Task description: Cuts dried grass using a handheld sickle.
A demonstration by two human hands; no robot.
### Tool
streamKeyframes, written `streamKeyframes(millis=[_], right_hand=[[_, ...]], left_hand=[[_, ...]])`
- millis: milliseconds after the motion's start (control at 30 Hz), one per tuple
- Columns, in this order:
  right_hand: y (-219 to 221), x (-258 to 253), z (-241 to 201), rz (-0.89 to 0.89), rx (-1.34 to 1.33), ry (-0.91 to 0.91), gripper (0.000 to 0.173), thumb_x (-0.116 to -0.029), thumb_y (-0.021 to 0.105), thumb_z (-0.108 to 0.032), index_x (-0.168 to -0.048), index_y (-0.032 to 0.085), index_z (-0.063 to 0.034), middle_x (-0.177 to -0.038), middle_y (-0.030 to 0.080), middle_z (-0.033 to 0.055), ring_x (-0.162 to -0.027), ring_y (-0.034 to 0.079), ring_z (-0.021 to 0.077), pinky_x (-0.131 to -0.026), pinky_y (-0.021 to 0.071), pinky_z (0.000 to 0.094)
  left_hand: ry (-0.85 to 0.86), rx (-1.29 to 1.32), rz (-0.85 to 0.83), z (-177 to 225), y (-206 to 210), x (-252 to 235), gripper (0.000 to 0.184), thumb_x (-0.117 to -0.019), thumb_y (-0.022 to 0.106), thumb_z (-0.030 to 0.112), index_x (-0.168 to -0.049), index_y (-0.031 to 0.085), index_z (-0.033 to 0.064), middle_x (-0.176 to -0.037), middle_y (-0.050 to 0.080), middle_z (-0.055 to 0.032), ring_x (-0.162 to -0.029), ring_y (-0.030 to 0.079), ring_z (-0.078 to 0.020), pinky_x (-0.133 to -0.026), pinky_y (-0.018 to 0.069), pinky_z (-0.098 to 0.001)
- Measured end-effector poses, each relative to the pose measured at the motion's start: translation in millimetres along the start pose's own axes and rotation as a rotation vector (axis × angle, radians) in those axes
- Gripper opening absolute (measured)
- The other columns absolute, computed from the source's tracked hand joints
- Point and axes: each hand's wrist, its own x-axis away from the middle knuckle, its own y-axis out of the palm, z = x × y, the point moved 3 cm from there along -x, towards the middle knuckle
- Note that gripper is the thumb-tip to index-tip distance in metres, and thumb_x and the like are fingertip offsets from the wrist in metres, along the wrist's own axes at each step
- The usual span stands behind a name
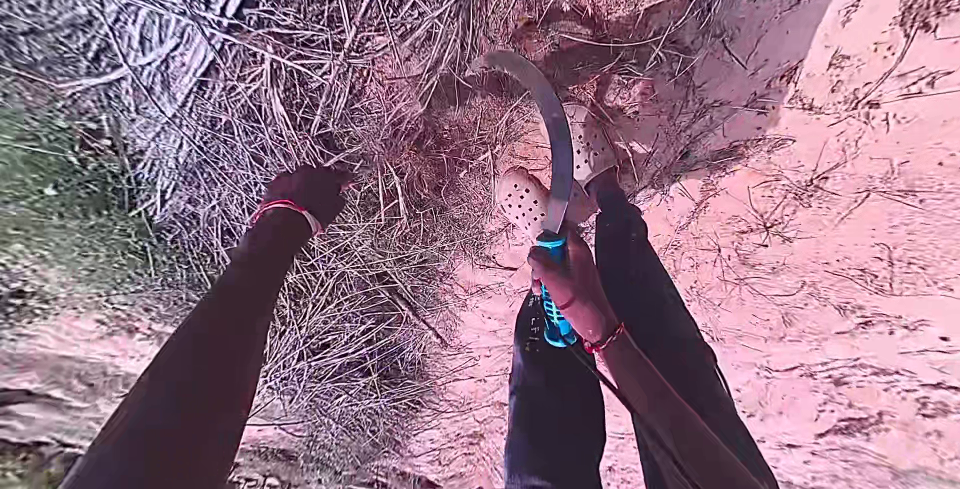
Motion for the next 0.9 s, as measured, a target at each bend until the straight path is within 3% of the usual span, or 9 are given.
streamKeyframes(millis=[100,167,267,400,500,567,667,733,900], right_hand=[[8.5,-6.9,0.3,0.049,-0.152,0.004,0.02,-0.0899,0.059,-0.003,-0.109,0.053,0.0014,-0.069,0.055,0.0,-0.051,0.057,0.0067,-0.051,0.0533,0.022],[5.9,-16.9,-10.0,0.094,-0.166,0.089,0.019,-0.0943,0.058,-0.001,-0.111,0.052,0.0034,-0.069,0.055,0.0025,-0.05,0.057,0.0087,-0.049,0.0536,0.0232],[7.8,-27.4,-27.4,0.155,-0.325,0.164,0.015,-0.0969,0.055,0.003,-0.111,0.05,0.0047,-0.065,0.054,0.0032,-0.049,0.058,0.0092,-0.047,0.0537,0.0224],[6.1,-29.4,-37.3,0.25,-0.476,0.206,0.01,-0.0989,0.051,0.006,-0.108,0.048,0.0034,-0.061,0.052,0.0025,-0.045,0.056,0.0087,-0.045,0.0532,0.0216],[3.8,-31.4,-39.8,0.282,-0.486,0.192,0.01,-0.0973,0.052,0.006,-0.107,0.049,0.0038,-0.061,0.052,0.0032,-0.045,0.055,0.0088,-0.044,0.0522,0.0216],[5.0,-31.8,-43.8,0.272,-0.51,0.209,0.01,-0.0979,0.052,0.006,-0.107,0.048,0.0034,-0.059,0.051,0.0025,-0.044,0.055,0.0086,-0.043,0.0519,0.0218],[3.6,-33.4,-43.3,0.242,-0.519,0.24,0.01,-0.0988,0.052,0.005,-0.108,0.048,0.0025,-0.06,0.051,0.0029,-0.044,0.055,0.0094,-0.043,0.052,0.0228],[8.2,-33.4,-42.4,0.24,-0.5,0.222,0.008,-0.0982,0.052,0.003,-0.106,0.049,0.0026,-0.059,0.052,0.0028,-0.044,0.055,0.0098,-0.043,0.0516,0.0237],[4.5,-33.5,-43.5,0.266,-0.499,0.161,0.008,-0.0986,0.049,0.003,-0.107,0.049,0.0026,-0.058,0.053,0.0027,-0.044,0.055,0.0095,-0.044,0.0513,0.0233]], left_hand=[[-0.185,-0.142,-0.26,-53.8,67.9,6.7,0.032,-0.1031,0.059,0.025,-0.124,0.069,0.0016,-0.124,0.068,-0.0279,-0.12,0.063,-0.0497,-0.097,0.0463,-0.0724],[-0.219,-0.158,-0.333,-47.3,79.7,21.5,0.051,-0.1051,0.058,0.03,-0.143,0.055,-0.0035,-0.149,0.048,-0.0341,-0.142,0.041,-0.0546,-0.111,0.0314,-0.0742],[0.004,-0.14,-0.088,14.5,48.8,32.9,0.055,-0.0998,0.061,0.011,-0.152,0.047,0.001,-0.163,0.03,-0.0315,-0.151,0.029,-0.0508,-0.118,0.0269,-0.068],[0.502,-0.031,0.53,115.5,-25.7,-1.5,0.044,-0.0918,0.063,-0.005,-0.135,0.061,-0.0044,-0.149,0.051,-0.0302,-0.14,0.047,-0.0484,-0.114,0.0389,-0.0608],[0.178,0.245,0.449,163.5,-85.4,-68.6,0.055,-0.101,0.054,0.008,-0.152,0.04,-0.007,-0.158,0.037,-0.031,-0.147,0.036,-0.0481,-0.117,0.0308,-0.0622],[-0.088,0.625,0.262,181.9,-98.9,-108.6,0.057,-0.1079,0.052,0.031,-0.151,0.043,-0.0049,-0.15,0.048,-0.0329,-0.14,0.047,-0.0474,-0.113,0.0379,-0.0633],[-0.095,0.838,0.134,237.0,-99.5,-99.9,0.052,-0.1125,0.038,0.034,-0.134,0.059,-0.0079,-0.138,0.058,-0.0331,-0.133,0.055,-0.0458,-0.11,0.0414,-0.0627],[-0.014,0.905,0.201,264.9,-91.2,-68.6,0.051,-0.1134,0.033,0.034,-0.132,0.063,-0.0022,-0.13,0.065,-0.0299,-0.127,0.061,-0.0449,-0.106,0.044,-0.0646],[-0.002,1.016,0.469,273.8,-97.0,-4.9,0.059,-0.1122,0.035,0.043,-0.1,0.069,-0.0037,-0.092,0.07,-0.0264,-0.095,0.068,-0.0452,-0.084,0.0486,-0.0653]])
